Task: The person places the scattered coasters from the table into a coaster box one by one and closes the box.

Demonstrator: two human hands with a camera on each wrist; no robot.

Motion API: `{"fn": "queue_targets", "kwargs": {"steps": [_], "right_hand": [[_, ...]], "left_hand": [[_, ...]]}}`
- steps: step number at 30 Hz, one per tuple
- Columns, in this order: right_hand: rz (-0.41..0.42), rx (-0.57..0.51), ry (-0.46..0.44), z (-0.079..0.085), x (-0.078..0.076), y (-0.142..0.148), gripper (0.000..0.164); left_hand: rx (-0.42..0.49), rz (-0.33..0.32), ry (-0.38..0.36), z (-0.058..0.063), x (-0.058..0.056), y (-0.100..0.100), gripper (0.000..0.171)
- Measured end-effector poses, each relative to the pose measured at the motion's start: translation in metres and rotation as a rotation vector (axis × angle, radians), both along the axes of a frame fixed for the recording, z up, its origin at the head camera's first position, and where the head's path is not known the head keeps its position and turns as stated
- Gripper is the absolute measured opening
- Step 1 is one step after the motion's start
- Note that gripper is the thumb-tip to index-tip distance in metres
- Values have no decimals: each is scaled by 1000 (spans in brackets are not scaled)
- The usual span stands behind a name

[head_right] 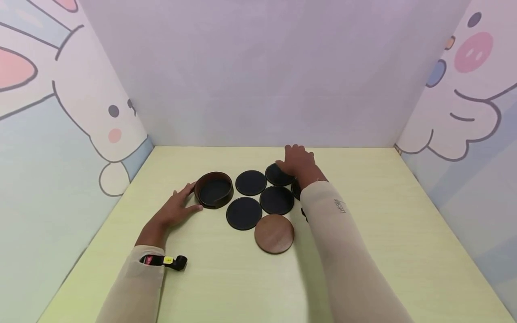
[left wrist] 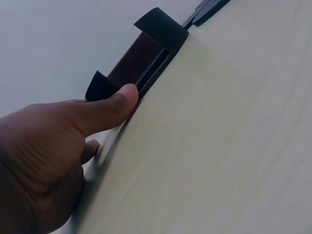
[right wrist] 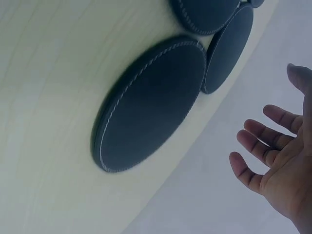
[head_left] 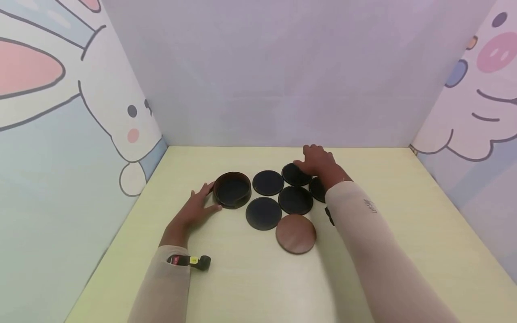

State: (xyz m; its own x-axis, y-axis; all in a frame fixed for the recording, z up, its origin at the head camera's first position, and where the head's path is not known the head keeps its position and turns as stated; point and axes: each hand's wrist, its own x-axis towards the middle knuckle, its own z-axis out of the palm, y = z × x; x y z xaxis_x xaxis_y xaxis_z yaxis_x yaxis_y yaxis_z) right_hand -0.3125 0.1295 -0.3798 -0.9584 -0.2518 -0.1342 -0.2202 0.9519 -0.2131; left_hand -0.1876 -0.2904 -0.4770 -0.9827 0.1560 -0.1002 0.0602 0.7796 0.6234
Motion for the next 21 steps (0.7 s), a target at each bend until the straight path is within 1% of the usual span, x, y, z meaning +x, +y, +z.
{"fn": "queue_targets", "kwargs": {"steps": [5, 11, 14, 17, 21], "right_hand": [[38, 27, -9, 4, 1, 15, 61], [57, 17, -48, 6, 5, 35, 59], [81, 2, -57, 3, 6, 46, 60], [101, -24, -73, -2, 9, 57, 62], [97, -80, -110, -9, 15, 67, 68]], "left_hand": [[-10, -11, 14, -1, -2, 1, 94], [-12, -21, 33, -2, -2, 1, 93], [-13, -27, 44, -2, -2, 0, 93], [-20, -25, 40, -1, -1, 0, 92], [-23, -21, 33, 0, -1, 1, 92]]}}
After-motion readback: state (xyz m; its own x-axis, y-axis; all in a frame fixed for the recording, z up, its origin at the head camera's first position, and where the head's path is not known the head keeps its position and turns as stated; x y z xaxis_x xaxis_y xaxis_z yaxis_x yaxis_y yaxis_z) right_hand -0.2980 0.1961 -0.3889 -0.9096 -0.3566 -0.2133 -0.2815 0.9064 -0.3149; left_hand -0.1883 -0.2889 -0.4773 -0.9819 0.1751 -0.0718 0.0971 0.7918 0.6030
